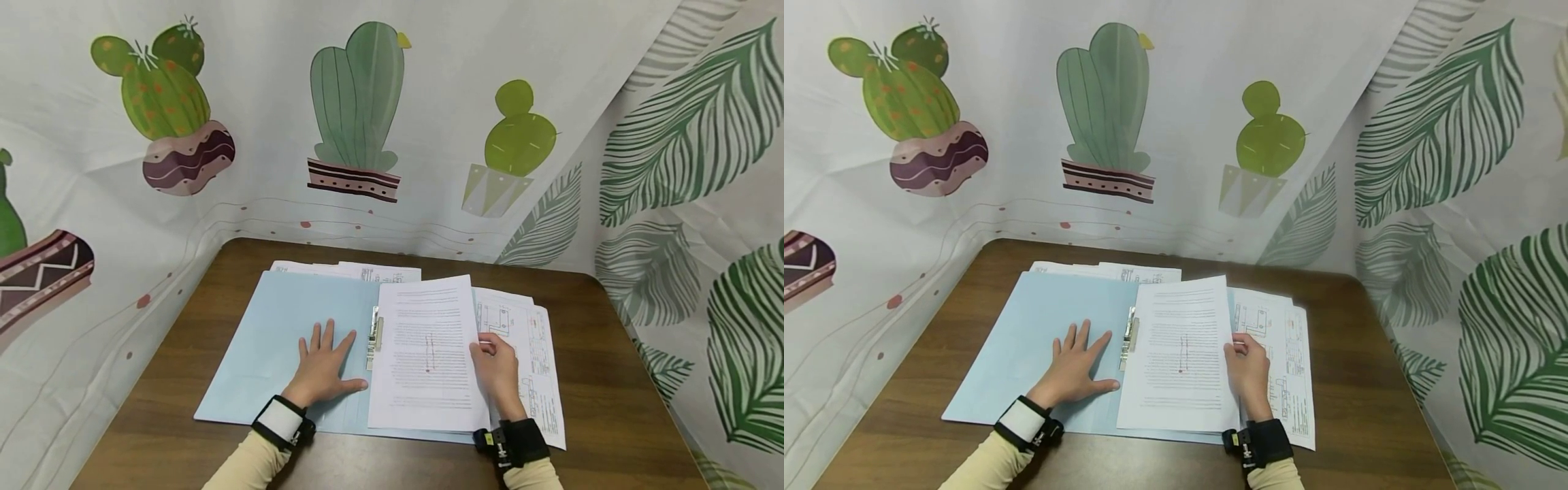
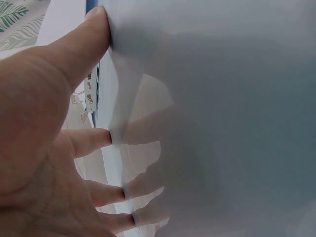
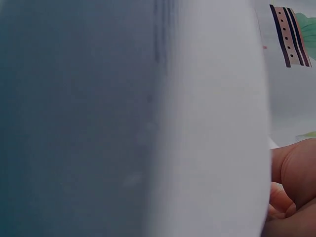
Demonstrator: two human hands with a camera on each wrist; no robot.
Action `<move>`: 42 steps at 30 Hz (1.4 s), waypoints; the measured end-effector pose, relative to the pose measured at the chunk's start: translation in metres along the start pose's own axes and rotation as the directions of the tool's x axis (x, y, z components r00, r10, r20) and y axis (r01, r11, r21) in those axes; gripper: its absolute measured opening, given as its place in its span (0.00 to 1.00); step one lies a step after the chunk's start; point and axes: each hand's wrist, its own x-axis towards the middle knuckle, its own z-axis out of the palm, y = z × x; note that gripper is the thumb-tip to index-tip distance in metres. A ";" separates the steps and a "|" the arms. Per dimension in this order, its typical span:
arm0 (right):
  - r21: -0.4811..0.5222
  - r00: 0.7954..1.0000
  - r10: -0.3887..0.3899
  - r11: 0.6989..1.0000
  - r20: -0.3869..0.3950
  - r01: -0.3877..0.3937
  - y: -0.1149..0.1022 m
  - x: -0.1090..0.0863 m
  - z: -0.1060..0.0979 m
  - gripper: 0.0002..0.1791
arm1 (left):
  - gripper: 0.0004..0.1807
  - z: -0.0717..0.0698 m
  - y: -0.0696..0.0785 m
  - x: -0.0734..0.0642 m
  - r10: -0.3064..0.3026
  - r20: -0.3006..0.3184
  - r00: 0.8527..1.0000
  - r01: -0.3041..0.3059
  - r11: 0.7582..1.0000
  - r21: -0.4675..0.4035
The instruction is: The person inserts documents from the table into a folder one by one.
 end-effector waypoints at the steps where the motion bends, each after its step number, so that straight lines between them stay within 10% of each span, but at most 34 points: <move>1: -0.005 1.000 0.002 1.000 -0.001 -0.002 -0.001 -0.001 0.001 0.15 | 0.56 0.000 0.000 0.000 -0.003 0.005 1.000 0.003 1.000 0.000; 42: -0.310 0.990 -0.143 0.940 0.015 0.141 -0.013 -0.005 -0.001 0.13 | 0.56 -0.007 0.003 -0.002 0.002 0.007 1.000 -0.002 1.000 0.017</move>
